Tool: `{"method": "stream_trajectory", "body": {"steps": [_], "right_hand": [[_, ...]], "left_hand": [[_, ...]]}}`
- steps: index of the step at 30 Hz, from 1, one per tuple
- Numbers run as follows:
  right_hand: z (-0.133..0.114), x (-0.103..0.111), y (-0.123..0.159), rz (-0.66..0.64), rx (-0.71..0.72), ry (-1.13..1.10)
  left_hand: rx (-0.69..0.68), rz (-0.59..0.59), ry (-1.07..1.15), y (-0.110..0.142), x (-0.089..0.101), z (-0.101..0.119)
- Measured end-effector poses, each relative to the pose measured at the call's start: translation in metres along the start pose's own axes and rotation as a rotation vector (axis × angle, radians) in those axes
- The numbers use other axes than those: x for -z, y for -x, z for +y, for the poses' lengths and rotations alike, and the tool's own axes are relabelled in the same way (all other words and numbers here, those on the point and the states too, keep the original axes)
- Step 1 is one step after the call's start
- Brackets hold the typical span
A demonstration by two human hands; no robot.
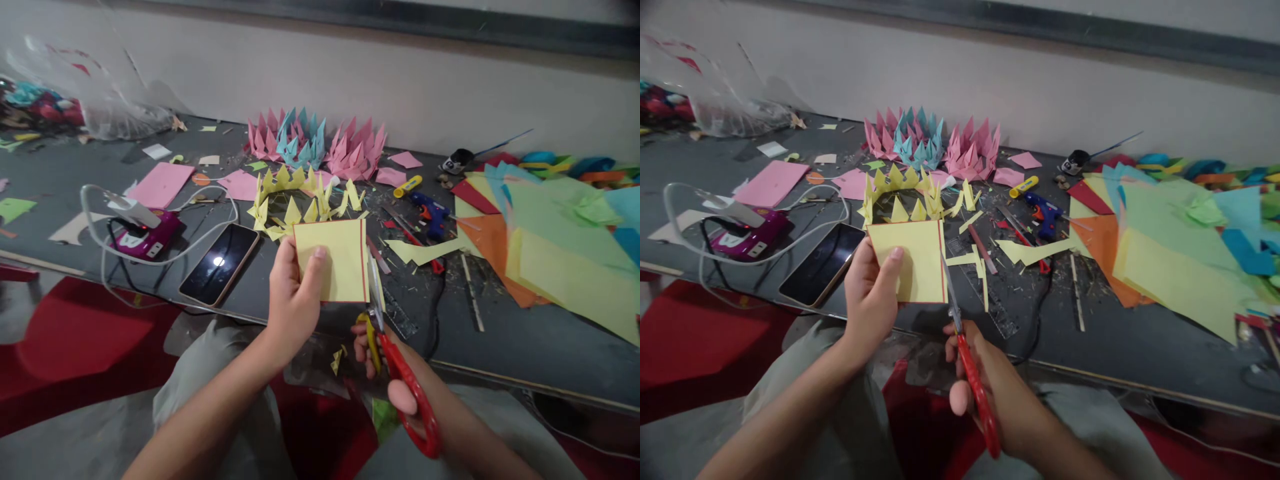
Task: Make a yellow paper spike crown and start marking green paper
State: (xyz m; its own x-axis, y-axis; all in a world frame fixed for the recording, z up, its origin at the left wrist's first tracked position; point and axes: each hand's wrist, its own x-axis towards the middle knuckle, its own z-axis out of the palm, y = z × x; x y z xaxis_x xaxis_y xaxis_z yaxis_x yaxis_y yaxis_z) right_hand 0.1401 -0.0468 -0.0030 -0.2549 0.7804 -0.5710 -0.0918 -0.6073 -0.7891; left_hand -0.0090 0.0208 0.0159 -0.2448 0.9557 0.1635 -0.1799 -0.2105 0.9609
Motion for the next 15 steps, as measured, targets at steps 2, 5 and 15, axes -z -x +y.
{"method": "stream_trajectory", "body": {"steps": [2,5,15], "right_hand": [[0.002,0.003,-0.002,-0.001,0.057,0.005],[0.004,0.009,-0.003,-0.006,0.196,-0.010],[-0.001,0.015,-0.002,-0.037,0.335,0.188]], "left_hand": [[0.071,-0.006,-0.015,-0.001,0.000,0.000],[0.177,-0.055,-0.006,-0.003,0.001,-0.001],[0.397,-0.460,0.068,0.003,-0.003,0.003]]}}
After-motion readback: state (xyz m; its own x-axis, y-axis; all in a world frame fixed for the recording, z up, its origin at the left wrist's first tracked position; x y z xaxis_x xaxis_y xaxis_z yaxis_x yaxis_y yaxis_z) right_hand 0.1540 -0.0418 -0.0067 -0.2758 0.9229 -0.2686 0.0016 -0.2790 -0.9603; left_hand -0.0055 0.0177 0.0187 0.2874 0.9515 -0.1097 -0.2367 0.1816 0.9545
